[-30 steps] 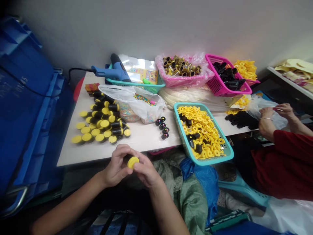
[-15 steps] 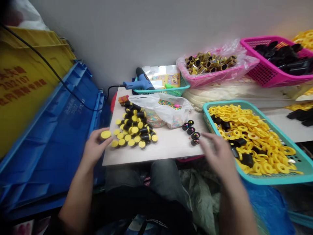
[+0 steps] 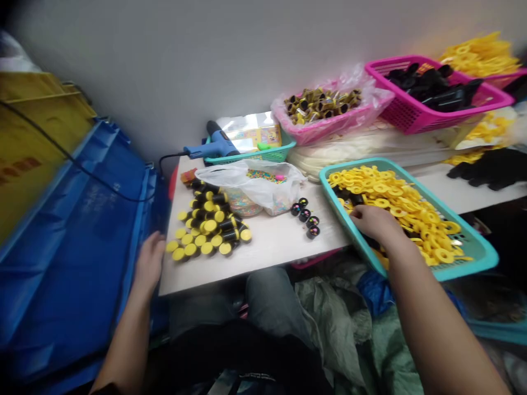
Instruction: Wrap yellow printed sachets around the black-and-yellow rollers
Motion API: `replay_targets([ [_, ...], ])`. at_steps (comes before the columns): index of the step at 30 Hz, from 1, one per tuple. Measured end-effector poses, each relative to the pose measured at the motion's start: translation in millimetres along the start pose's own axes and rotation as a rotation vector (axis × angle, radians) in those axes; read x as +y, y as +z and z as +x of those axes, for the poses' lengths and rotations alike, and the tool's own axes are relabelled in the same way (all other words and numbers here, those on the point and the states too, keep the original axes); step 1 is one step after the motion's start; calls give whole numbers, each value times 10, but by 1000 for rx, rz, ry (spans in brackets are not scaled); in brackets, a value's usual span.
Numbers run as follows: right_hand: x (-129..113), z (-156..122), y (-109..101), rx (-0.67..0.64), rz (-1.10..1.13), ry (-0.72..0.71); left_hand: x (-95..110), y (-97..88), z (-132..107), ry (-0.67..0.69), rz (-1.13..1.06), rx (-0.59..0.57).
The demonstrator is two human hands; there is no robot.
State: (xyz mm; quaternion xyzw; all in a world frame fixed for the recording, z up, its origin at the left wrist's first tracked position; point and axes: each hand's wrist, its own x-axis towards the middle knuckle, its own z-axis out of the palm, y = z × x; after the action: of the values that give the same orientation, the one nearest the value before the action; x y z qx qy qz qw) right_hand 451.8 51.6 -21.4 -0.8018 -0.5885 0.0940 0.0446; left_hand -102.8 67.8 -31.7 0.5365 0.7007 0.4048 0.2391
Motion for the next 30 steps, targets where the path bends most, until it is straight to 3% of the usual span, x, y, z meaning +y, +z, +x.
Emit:
replay_targets([
  [2,-48,27,-50,9,-34,1,191,144,-159,172,-49,187],
  [3,-64,48,-62,5,-48,12,326,257,-257,313,-90,243],
  [4,-77,67,-69,1,-51,15,481,400,-360,461,-125,225],
  [7,-107,76,-88,-41,-32,11,1008,1003,-606,778,-97,-291],
  [9,-113,35,-127,-31,-21,-1,1320,1496,-652,797,91,-547],
  [13,-46,-84,-255,131,125,3,1675,2352,-524,736,203,-551],
  [16,61,-144,-311,218,366,11,1753,2675,-431,668,261,-516],
  [19,168,-188,-303,225,421,13,1784,2751,-416,635,273,-491],
  [23,232,-262,-284,239,441,111,1840,2637,-471,619,224,-462],
  [27,237,-373,-359,294,466,64,1866,2312,-600,600,125,-450],
  [30,221,-503,-474,342,605,55,1801,1940,-756,594,-9,-543],
])
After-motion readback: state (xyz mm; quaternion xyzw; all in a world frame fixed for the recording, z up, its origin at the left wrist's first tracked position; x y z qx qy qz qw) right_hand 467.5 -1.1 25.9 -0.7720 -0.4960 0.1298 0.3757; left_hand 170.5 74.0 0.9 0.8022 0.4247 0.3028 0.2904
